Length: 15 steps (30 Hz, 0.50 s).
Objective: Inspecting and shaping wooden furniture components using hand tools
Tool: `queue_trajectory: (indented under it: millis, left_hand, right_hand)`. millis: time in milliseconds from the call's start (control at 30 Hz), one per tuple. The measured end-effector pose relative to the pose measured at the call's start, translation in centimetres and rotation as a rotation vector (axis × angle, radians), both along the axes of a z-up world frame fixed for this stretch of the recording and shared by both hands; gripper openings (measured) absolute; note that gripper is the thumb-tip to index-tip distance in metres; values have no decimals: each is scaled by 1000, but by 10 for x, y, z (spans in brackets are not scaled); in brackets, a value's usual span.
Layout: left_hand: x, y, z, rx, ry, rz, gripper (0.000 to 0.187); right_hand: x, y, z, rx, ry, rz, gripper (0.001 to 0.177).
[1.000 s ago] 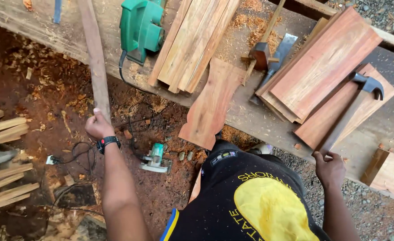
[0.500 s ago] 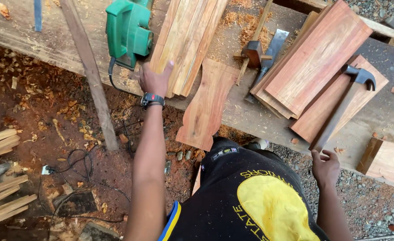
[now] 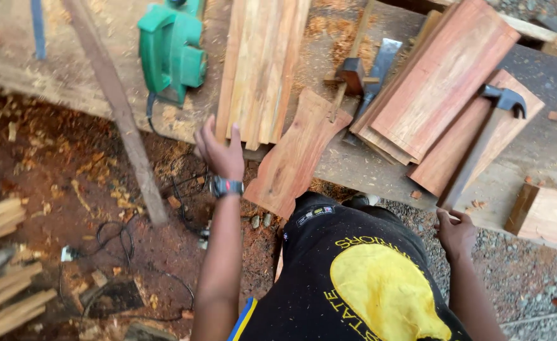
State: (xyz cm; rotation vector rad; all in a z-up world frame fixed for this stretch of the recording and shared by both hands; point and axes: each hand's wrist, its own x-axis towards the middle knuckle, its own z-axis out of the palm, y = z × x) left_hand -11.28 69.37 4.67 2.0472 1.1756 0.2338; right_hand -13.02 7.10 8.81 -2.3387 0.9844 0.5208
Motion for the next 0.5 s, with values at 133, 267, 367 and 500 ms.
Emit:
queue_trajectory:
  millis: [133,267,367,500]
  left_hand:
    - [11,-91,9,27,-409,-136,34]
    - [53,-192,18,-390,-371,-467,29]
    - [80,-238,55,-364,-102,-779,69]
    - [126,-287,19,-255,-206,-876,84]
  right_hand:
    - [-30,-12,-13,53,-78,-17,64]
    - [-47,-3,-2,93,-148,-82,64]
    - [-49,6,7,102,-174,-87,53]
    - [-52,10,8,150,-208,-146,54]
